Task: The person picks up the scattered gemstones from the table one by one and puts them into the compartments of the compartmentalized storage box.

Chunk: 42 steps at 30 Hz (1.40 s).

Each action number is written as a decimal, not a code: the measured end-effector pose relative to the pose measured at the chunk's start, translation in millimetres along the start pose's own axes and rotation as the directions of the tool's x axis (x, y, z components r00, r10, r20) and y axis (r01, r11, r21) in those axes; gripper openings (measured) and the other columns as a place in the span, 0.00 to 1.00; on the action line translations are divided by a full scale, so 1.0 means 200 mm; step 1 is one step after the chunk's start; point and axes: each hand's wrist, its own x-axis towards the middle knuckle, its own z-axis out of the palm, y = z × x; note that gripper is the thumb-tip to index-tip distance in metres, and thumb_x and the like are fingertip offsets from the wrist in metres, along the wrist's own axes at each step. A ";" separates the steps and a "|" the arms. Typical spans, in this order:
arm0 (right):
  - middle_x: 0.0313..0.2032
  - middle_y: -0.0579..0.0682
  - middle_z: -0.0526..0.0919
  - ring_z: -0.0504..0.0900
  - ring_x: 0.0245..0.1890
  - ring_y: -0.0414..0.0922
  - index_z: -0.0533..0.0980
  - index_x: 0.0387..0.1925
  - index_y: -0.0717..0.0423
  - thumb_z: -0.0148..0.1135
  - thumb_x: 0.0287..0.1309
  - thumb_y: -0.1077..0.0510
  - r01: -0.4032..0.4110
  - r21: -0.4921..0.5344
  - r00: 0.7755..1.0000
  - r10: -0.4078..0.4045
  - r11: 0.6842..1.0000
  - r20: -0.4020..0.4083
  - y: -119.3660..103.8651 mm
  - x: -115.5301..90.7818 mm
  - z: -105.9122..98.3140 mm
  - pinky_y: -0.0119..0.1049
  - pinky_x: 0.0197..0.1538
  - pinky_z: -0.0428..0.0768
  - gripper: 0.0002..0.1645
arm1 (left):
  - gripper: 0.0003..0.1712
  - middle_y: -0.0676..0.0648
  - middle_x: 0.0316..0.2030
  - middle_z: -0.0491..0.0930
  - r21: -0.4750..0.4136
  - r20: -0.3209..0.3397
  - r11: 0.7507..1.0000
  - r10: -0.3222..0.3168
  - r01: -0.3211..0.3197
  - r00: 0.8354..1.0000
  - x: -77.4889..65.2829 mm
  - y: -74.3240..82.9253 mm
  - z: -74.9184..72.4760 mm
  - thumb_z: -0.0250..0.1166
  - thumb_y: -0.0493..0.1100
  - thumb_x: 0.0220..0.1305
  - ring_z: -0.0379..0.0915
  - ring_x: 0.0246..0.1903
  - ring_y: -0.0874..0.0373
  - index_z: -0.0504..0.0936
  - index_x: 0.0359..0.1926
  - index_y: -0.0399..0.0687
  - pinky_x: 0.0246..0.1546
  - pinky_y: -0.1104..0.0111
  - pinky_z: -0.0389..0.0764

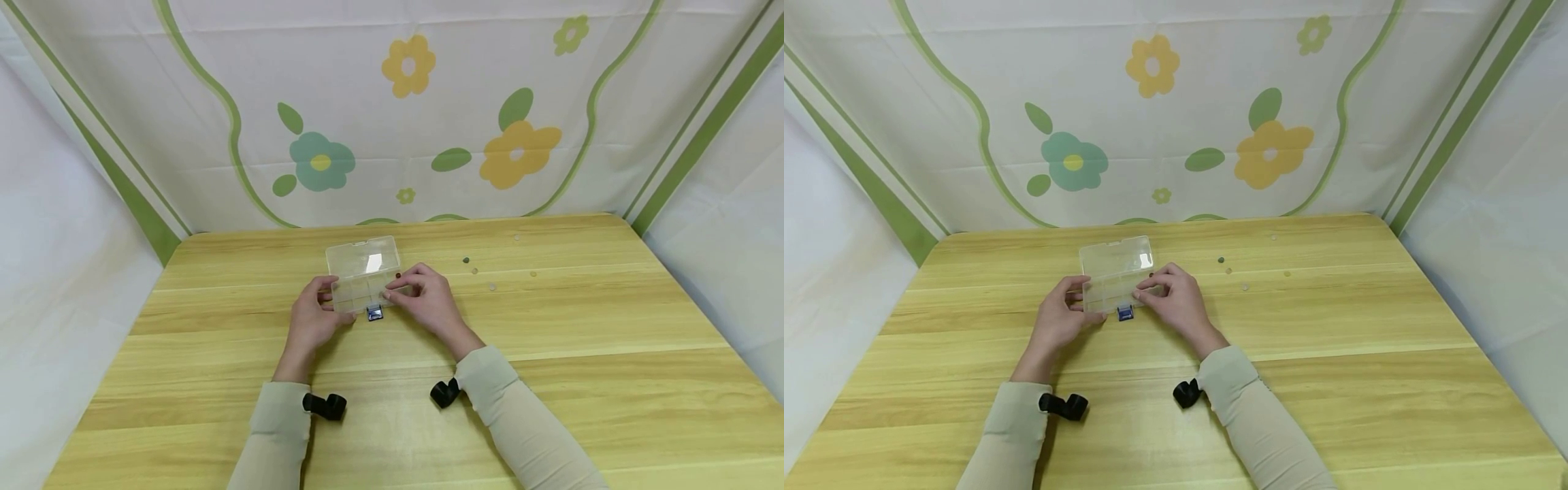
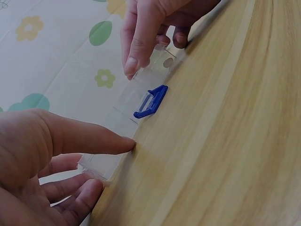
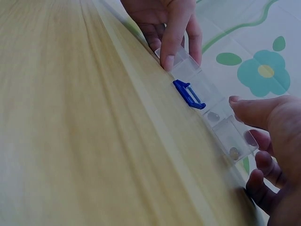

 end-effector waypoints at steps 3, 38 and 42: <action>0.41 0.45 0.83 0.75 0.33 0.45 0.92 0.39 0.46 0.80 0.61 0.52 0.003 -0.002 1.000 -0.003 1.000 -0.002 0.00 0.00 0.00 0.33 0.37 0.74 0.06 | 0.47 0.35 0.64 0.78 0.001 0.001 1.000 0.005 -0.005 1.000 0.00 0.00 0.00 0.79 0.26 0.50 0.79 0.57 0.39 0.74 0.72 0.44 0.62 0.49 0.83; 0.39 0.46 0.86 0.78 0.34 0.44 0.91 0.41 0.48 0.78 0.63 0.54 0.011 0.010 0.987 -0.009 1.000 -0.158 0.02 0.01 -0.05 0.32 0.38 0.76 0.06 | 0.47 0.34 0.65 0.76 -0.004 0.022 1.000 -0.019 0.019 1.000 0.00 0.01 -0.02 0.78 0.26 0.52 0.78 0.58 0.39 0.73 0.73 0.43 0.64 0.49 0.81; 0.39 0.47 0.86 0.78 0.35 0.44 0.91 0.41 0.49 0.78 0.63 0.54 -0.011 0.009 0.980 0.012 1.000 -0.200 0.05 0.02 -0.09 0.31 0.38 0.77 0.06 | 0.46 0.34 0.64 0.77 0.002 0.023 1.000 -0.017 0.017 1.000 -0.01 0.01 -0.01 0.78 0.26 0.52 0.78 0.57 0.39 0.73 0.73 0.43 0.63 0.49 0.81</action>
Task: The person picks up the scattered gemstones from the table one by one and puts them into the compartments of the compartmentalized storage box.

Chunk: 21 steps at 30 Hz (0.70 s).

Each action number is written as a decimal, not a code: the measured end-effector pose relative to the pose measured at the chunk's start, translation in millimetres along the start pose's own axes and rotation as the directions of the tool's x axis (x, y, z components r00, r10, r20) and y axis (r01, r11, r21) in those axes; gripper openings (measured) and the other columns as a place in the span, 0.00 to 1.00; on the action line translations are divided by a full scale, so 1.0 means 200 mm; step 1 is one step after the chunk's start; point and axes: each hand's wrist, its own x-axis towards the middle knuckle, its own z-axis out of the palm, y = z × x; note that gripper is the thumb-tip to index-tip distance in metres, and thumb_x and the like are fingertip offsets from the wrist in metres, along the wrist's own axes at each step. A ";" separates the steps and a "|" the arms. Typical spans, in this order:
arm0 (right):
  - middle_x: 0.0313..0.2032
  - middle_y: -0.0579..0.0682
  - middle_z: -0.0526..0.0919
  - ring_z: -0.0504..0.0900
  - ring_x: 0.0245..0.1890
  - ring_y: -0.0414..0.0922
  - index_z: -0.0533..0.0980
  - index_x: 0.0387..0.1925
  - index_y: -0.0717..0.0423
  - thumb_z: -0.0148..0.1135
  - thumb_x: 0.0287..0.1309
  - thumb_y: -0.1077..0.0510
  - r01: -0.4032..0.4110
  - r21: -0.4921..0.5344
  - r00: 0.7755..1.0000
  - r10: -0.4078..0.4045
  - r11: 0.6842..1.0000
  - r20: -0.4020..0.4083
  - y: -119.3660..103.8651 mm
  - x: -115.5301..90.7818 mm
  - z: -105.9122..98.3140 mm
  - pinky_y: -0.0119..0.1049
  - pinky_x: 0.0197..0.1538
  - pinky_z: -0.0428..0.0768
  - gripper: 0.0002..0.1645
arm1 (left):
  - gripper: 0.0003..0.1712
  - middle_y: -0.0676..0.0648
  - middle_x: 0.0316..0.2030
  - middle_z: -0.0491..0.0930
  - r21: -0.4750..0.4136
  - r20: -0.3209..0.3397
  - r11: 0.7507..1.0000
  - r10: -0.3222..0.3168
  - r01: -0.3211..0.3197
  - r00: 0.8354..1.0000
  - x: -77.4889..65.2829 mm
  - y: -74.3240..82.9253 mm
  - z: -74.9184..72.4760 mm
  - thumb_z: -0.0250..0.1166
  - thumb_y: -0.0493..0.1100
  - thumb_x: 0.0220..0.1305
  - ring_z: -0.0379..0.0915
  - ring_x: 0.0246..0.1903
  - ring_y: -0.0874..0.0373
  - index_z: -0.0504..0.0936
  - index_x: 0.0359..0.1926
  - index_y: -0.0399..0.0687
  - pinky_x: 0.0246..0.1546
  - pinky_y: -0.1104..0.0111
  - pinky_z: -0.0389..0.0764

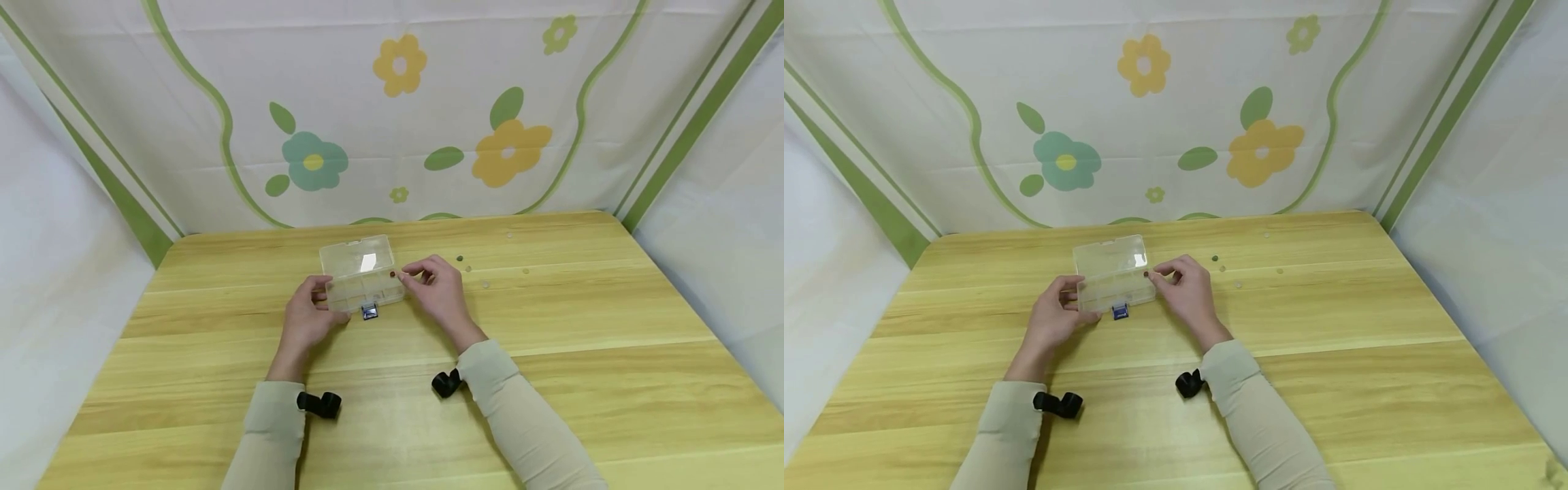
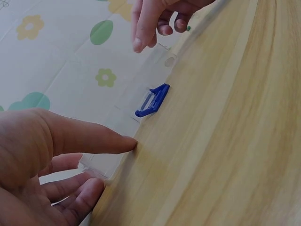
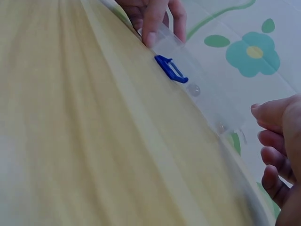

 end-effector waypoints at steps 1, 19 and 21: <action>0.39 0.48 0.86 0.78 0.35 0.45 0.91 0.41 0.50 0.78 0.63 0.54 -0.003 0.003 1.000 0.003 1.000 -0.009 0.00 0.00 -0.01 0.31 0.38 0.77 0.07 | 0.46 0.34 0.64 0.77 0.000 0.000 1.000 0.002 -0.002 1.000 0.00 0.00 0.00 0.78 0.26 0.52 0.78 0.57 0.39 0.73 0.73 0.43 0.63 0.49 0.81; 0.42 0.50 0.85 0.79 0.37 0.44 0.90 0.42 0.53 0.78 0.64 0.53 -0.119 0.060 0.982 0.126 0.991 -0.139 0.09 0.05 -0.20 0.29 0.39 0.77 0.10 | 0.46 0.35 0.64 0.75 -0.009 0.007 1.000 0.004 -0.004 1.000 0.00 -0.01 0.00 0.78 0.27 0.53 0.75 0.57 0.40 0.73 0.73 0.45 0.63 0.49 0.79; 0.42 0.49 0.85 0.78 0.37 0.44 0.90 0.42 0.53 0.78 0.64 0.52 -0.146 0.066 0.976 0.155 0.987 -0.156 0.10 0.06 -0.23 0.29 0.39 0.76 0.10 | 0.46 0.35 0.64 0.75 -0.013 0.007 1.000 0.003 -0.003 1.000 0.00 -0.02 0.00 0.78 0.27 0.53 0.76 0.57 0.40 0.73 0.73 0.45 0.63 0.49 0.79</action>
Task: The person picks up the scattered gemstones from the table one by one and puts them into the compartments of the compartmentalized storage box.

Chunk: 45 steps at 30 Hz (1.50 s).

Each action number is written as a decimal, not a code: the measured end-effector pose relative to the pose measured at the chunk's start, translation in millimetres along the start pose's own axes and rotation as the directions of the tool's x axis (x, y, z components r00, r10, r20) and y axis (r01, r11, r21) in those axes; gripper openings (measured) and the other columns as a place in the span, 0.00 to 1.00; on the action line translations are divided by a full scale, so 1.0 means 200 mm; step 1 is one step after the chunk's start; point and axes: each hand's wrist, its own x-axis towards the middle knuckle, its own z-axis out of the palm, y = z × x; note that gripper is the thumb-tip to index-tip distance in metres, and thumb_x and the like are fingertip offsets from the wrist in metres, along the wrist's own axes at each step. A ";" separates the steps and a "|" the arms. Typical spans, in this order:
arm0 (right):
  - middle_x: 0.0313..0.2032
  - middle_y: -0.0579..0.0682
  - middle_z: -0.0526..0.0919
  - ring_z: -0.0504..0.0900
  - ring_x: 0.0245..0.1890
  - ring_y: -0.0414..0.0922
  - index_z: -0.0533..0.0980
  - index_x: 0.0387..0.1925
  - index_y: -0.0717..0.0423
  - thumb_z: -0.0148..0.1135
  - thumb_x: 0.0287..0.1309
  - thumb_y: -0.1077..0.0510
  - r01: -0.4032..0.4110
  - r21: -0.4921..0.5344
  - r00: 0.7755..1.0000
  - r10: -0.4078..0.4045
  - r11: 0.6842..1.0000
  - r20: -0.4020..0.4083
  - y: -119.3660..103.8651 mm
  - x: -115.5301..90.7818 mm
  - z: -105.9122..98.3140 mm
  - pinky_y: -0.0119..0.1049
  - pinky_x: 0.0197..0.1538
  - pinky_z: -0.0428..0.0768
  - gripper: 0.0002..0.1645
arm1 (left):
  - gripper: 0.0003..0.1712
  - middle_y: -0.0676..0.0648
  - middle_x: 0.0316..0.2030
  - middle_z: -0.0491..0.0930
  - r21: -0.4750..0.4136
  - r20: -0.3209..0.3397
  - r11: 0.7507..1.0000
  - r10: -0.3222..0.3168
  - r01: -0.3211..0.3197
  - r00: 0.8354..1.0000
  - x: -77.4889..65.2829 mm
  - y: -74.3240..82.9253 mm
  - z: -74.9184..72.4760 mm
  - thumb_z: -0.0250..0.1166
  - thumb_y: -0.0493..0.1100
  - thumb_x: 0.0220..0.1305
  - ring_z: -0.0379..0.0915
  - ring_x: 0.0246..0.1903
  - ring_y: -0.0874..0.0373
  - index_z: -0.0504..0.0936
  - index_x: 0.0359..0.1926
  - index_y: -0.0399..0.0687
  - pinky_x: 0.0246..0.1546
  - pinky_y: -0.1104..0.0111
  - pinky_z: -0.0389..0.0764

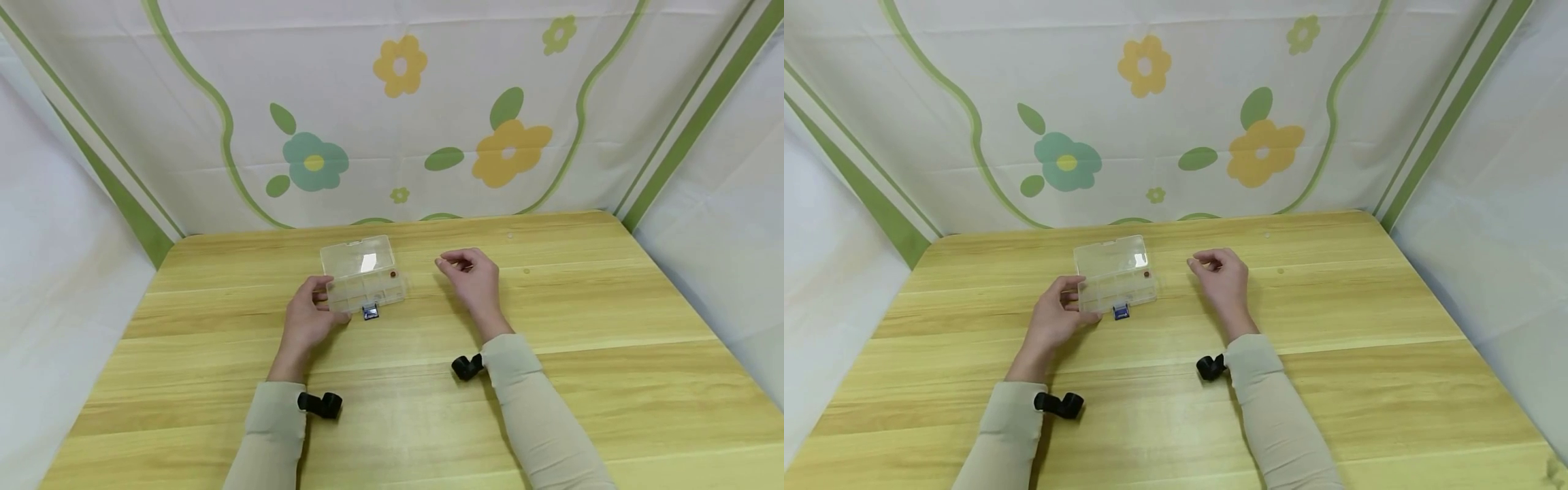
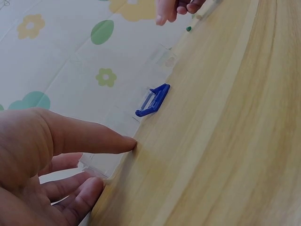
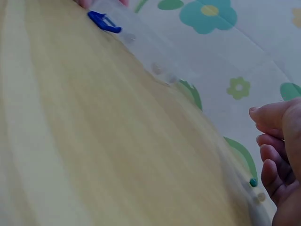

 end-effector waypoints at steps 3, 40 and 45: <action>0.42 0.47 0.84 0.78 0.38 0.44 0.90 0.43 0.52 0.78 0.64 0.50 -0.042 -0.001 0.999 0.042 0.999 -0.031 0.01 0.02 -0.04 0.30 0.39 0.76 0.12 | 0.46 0.35 0.64 0.75 -0.002 0.000 1.000 -0.002 0.002 1.000 0.00 0.00 0.00 0.78 0.27 0.54 0.76 0.57 0.40 0.73 0.73 0.45 0.62 0.49 0.80; 0.50 0.52 0.83 0.79 0.44 0.45 0.87 0.52 0.56 0.74 0.66 0.47 -0.179 -0.185 0.983 0.182 0.966 0.000 0.11 0.09 -0.23 0.36 0.48 0.77 0.21 | 0.45 0.35 0.64 0.76 -0.006 -0.003 1.000 0.007 -0.007 1.000 0.00 -0.01 0.00 0.78 0.28 0.54 0.77 0.57 0.40 0.73 0.73 0.46 0.62 0.50 0.81; 0.50 0.55 0.83 0.79 0.45 0.47 0.87 0.52 0.57 0.75 0.66 0.48 -0.151 -0.228 0.988 0.157 0.962 0.007 0.11 0.09 -0.23 0.37 0.49 0.77 0.20 | 0.45 0.35 0.64 0.76 -0.001 -0.002 1.000 0.007 -0.007 1.000 0.00 -0.01 0.00 0.78 0.28 0.54 0.78 0.57 0.40 0.73 0.73 0.45 0.62 0.50 0.81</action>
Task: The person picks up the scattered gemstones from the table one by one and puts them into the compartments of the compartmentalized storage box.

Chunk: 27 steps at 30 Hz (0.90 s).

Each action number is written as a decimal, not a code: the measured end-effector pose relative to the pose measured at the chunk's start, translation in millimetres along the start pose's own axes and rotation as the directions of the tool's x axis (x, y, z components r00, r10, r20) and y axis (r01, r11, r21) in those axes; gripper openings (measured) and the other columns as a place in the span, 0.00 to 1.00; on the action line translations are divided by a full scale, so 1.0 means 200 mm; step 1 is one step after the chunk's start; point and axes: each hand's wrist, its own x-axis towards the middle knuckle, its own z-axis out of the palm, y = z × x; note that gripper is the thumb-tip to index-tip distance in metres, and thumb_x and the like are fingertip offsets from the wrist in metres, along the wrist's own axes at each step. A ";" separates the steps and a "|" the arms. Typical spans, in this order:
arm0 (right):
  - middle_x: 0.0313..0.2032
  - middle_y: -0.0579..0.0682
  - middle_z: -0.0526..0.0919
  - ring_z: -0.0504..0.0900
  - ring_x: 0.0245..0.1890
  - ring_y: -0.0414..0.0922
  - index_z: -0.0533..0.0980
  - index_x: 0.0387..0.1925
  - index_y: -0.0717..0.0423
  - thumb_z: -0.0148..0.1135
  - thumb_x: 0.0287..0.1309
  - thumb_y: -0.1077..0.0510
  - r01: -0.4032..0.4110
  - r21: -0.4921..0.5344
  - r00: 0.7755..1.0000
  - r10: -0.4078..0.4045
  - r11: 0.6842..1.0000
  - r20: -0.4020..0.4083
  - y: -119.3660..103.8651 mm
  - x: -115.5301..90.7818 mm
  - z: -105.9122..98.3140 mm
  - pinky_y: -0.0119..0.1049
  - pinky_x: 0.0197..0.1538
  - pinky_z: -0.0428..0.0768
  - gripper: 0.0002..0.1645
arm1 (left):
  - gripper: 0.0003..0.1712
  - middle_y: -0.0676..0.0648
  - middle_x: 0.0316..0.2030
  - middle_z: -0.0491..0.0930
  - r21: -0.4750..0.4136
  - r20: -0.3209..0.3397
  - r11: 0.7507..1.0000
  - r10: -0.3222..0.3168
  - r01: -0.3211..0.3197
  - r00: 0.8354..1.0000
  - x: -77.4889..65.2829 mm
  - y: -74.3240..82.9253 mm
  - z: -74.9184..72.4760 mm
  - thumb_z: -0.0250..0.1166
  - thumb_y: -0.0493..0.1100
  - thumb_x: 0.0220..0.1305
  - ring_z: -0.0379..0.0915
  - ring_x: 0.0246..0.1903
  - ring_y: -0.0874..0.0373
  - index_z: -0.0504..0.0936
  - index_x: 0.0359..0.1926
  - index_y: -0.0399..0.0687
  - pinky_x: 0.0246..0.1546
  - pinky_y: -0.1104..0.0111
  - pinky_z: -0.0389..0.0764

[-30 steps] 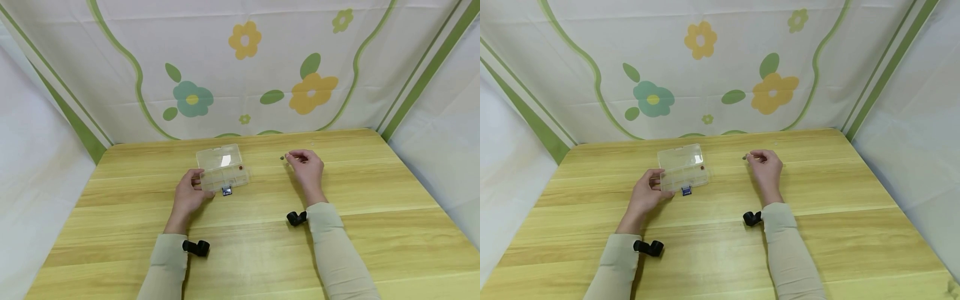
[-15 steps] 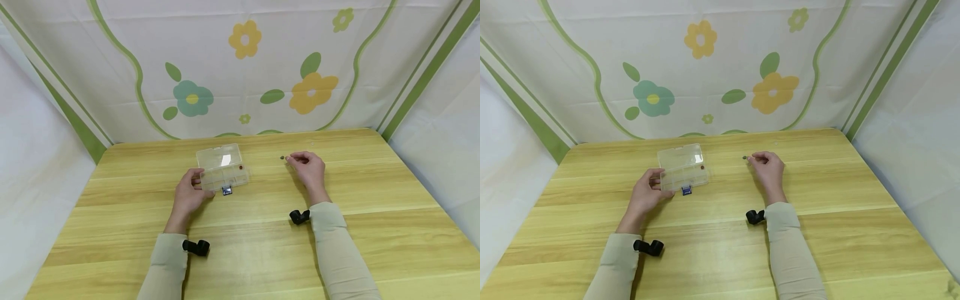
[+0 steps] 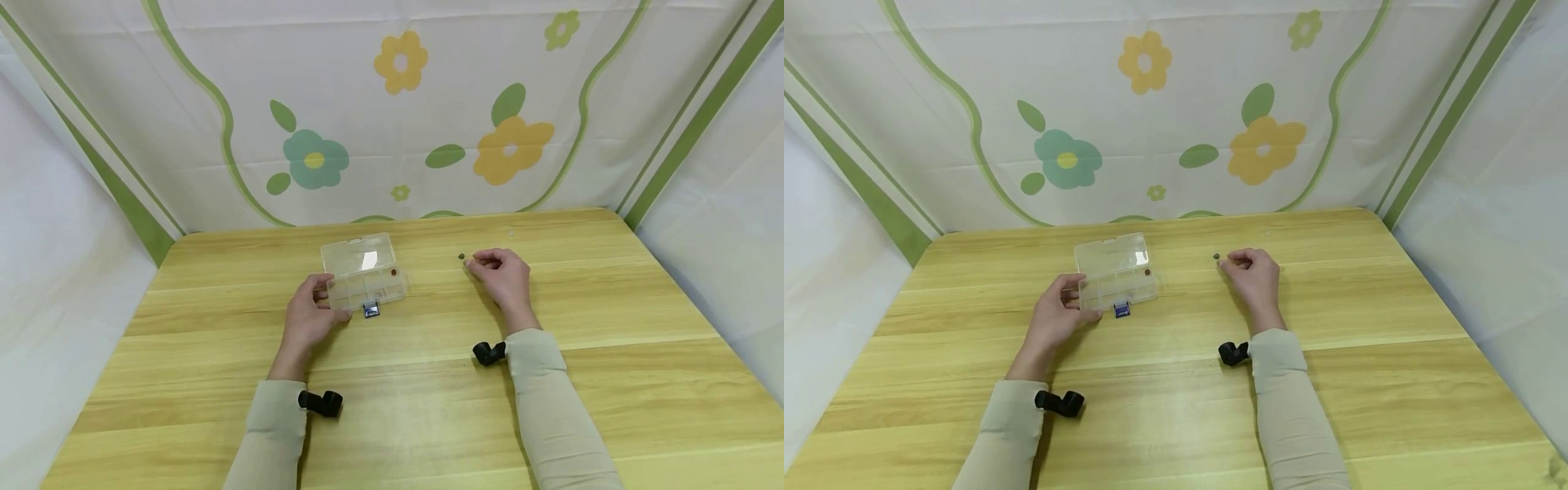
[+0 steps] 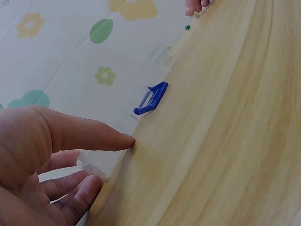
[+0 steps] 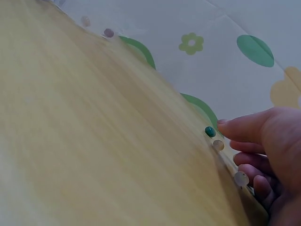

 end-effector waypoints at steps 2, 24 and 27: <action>0.50 0.55 0.83 0.80 0.46 0.48 0.87 0.52 0.57 0.75 0.66 0.49 0.009 -0.019 1.000 -0.009 1.000 0.006 0.00 0.00 0.00 0.37 0.49 0.77 0.20 | 0.46 0.35 0.64 0.76 -0.002 0.001 1.000 -0.002 0.002 1.000 0.00 0.00 0.00 0.78 0.28 0.54 0.78 0.57 0.40 0.73 0.73 0.45 0.63 0.50 0.81; 0.50 0.57 0.81 0.81 0.47 0.52 0.89 0.46 0.58 0.74 0.67 0.53 0.064 -0.092 0.998 -0.061 0.994 0.026 0.01 -0.01 0.01 0.41 0.50 0.78 0.13 | 0.46 0.36 0.64 0.76 0.004 0.002 1.000 -0.007 0.007 1.000 0.01 0.00 0.00 0.78 0.27 0.54 0.77 0.57 0.41 0.73 0.73 0.46 0.62 0.51 0.81; 0.51 0.58 0.81 0.81 0.47 0.52 0.89 0.47 0.58 0.74 0.67 0.53 0.071 -0.094 0.997 -0.069 0.993 0.028 0.01 -0.01 0.00 0.42 0.50 0.78 0.14 | 0.46 0.36 0.65 0.76 0.004 0.003 1.000 -0.004 0.004 1.000 0.01 0.00 0.00 0.77 0.27 0.54 0.77 0.58 0.41 0.73 0.73 0.45 0.63 0.50 0.81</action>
